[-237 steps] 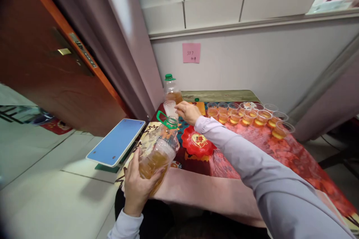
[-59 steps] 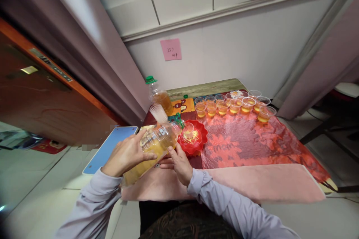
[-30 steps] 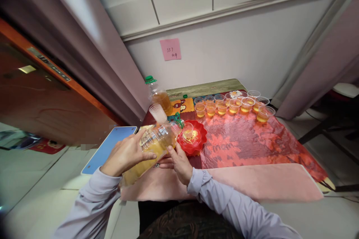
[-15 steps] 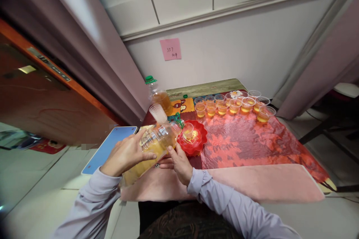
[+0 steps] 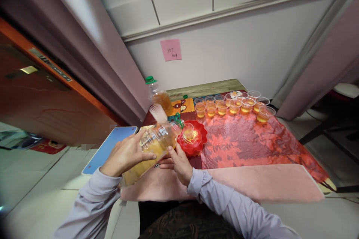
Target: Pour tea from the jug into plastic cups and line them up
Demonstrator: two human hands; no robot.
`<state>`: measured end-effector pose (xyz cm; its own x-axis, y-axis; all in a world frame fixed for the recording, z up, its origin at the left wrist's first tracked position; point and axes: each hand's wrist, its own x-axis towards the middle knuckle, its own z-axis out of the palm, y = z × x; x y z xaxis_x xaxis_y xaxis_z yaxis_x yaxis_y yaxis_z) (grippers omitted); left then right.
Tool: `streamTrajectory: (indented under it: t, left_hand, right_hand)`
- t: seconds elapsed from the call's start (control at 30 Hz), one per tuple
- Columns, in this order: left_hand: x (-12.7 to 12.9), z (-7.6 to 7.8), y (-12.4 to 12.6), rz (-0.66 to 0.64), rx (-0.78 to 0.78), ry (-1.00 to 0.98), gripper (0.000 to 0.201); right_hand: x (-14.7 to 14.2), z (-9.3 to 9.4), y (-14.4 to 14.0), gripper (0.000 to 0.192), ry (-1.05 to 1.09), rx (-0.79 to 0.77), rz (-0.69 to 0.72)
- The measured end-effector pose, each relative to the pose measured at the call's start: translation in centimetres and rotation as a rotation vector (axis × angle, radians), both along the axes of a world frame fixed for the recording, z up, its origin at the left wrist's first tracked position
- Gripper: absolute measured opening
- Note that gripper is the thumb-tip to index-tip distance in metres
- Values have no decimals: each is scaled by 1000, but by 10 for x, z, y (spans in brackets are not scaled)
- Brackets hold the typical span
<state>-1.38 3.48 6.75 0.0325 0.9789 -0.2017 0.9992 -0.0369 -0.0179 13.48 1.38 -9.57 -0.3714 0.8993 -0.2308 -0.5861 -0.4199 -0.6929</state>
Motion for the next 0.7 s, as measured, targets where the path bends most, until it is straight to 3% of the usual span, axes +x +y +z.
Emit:
streamTrajectory:
  t: [0.7]
  left_hand:
    - [-1,1,-3,-9,12,-17,97]
  right_hand:
    - [1,2,-3,59,2,4,0]
